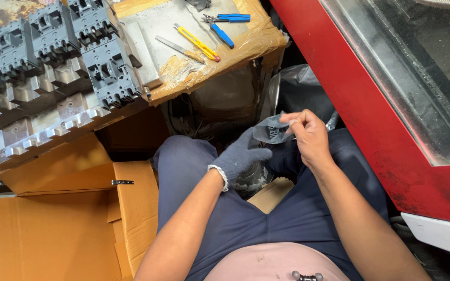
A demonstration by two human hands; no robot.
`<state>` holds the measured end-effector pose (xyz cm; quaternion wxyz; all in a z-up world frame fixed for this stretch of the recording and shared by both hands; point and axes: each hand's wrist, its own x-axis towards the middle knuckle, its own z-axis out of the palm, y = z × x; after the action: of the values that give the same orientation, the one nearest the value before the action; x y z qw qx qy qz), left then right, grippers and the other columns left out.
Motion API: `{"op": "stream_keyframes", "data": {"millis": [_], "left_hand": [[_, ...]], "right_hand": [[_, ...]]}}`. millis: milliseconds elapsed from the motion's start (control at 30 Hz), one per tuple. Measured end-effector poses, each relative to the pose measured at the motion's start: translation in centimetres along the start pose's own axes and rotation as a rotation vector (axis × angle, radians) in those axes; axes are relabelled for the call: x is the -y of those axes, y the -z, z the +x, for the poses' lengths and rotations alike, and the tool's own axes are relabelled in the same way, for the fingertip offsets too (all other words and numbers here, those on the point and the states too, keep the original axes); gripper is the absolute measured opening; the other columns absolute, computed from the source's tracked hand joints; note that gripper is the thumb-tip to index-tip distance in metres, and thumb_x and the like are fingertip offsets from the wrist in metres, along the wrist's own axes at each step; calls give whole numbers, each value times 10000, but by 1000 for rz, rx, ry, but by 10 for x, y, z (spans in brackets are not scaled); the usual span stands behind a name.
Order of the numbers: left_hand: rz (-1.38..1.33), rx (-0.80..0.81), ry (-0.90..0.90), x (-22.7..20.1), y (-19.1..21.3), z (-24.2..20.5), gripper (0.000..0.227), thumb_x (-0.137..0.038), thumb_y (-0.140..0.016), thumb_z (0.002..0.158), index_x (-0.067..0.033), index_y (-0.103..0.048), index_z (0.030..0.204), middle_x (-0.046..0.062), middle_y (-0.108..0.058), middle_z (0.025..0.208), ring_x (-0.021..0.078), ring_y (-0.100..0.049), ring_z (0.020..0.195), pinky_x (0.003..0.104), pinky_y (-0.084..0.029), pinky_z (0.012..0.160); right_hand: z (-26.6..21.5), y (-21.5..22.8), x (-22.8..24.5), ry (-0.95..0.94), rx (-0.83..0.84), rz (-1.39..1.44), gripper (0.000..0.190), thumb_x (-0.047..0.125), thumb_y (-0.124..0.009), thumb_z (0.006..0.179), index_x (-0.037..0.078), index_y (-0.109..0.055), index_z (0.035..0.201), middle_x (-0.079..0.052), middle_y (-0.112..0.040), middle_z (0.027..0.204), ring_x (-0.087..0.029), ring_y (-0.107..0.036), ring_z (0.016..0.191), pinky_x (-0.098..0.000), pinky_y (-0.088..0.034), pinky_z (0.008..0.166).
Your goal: The person sits on the floor and uses a yellow utility knife to scrape and deburr a small metal part. They then place the part into a clear plastic bag and put it into a cardboard box. The person repeats this process with another metal part, using pliers and a metal file to remove burrs before bagging and boxing it.
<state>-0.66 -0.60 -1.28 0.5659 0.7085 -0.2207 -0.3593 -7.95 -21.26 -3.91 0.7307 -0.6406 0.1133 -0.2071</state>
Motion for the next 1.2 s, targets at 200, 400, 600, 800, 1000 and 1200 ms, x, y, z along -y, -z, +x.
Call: {"op": "stream_keyframes", "data": {"millis": [200, 400, 600, 800, 1000, 1200], "left_hand": [[491, -158, -301, -4, -17, 5, 570, -366, -703, 921, -90, -524, 1387, 150, -670, 1273, 293, -649, 1162, 365, -529, 946], [457, -114, -338, 4, -16, 2, 356, -324, -618, 1013, -93, -661, 1280, 106, -735, 1199, 244, -706, 1089, 339, -556, 911], [-284, -153, -301, -6, -3, -2, 334, -120, -621, 943, -10, -711, 1245, 91, -765, 1146, 162, -708, 1018, 291, -570, 894], [-464, -220, -305, 3, 19, 0, 295, -91, -585, 973, 13, -735, 1205, 98, -766, 1134, 155, -714, 1014, 280, -575, 915], [-459, -308, -266, 9, 18, -1, 237, -54, -626, 982, 20, -727, 1183, 110, -740, 1096, 187, -686, 965, 332, -567, 852], [102, -502, -622, -19, 7, -22, 302, -26, -630, 921, -5, -736, 1204, 131, -758, 1208, 241, -731, 1136, 336, -565, 1025]], "right_hand": [[-18, -19, 17, -10, 200, 141, 178, -66, -579, 958, 71, -514, 866, -119, -685, 975, -236, -694, 1100, -381, -552, 1019], [-29, -22, 28, -74, 315, 206, 168, -73, -590, 917, 42, -552, 1033, -96, -678, 1002, -228, -696, 1082, -372, -569, 938], [-15, -15, 18, -229, 63, 93, 158, 126, -565, 1049, 1, -600, 1138, -101, -647, 999, -220, -615, 937, -365, -512, 805], [-41, -49, 24, -813, 358, 638, 567, 503, -463, 1016, 39, -654, 1281, -165, -735, 1159, -288, -709, 1039, -418, -568, 918], [-65, -69, 33, -721, 623, 869, 692, 607, -531, 944, -2, -613, 1260, -242, -722, 1112, -356, -723, 993, -494, -575, 923], [-67, -63, 4, -619, 362, 613, 623, 485, -701, 884, 22, -563, 1277, -144, -665, 1017, -258, -675, 902, -511, -591, 871]]}}
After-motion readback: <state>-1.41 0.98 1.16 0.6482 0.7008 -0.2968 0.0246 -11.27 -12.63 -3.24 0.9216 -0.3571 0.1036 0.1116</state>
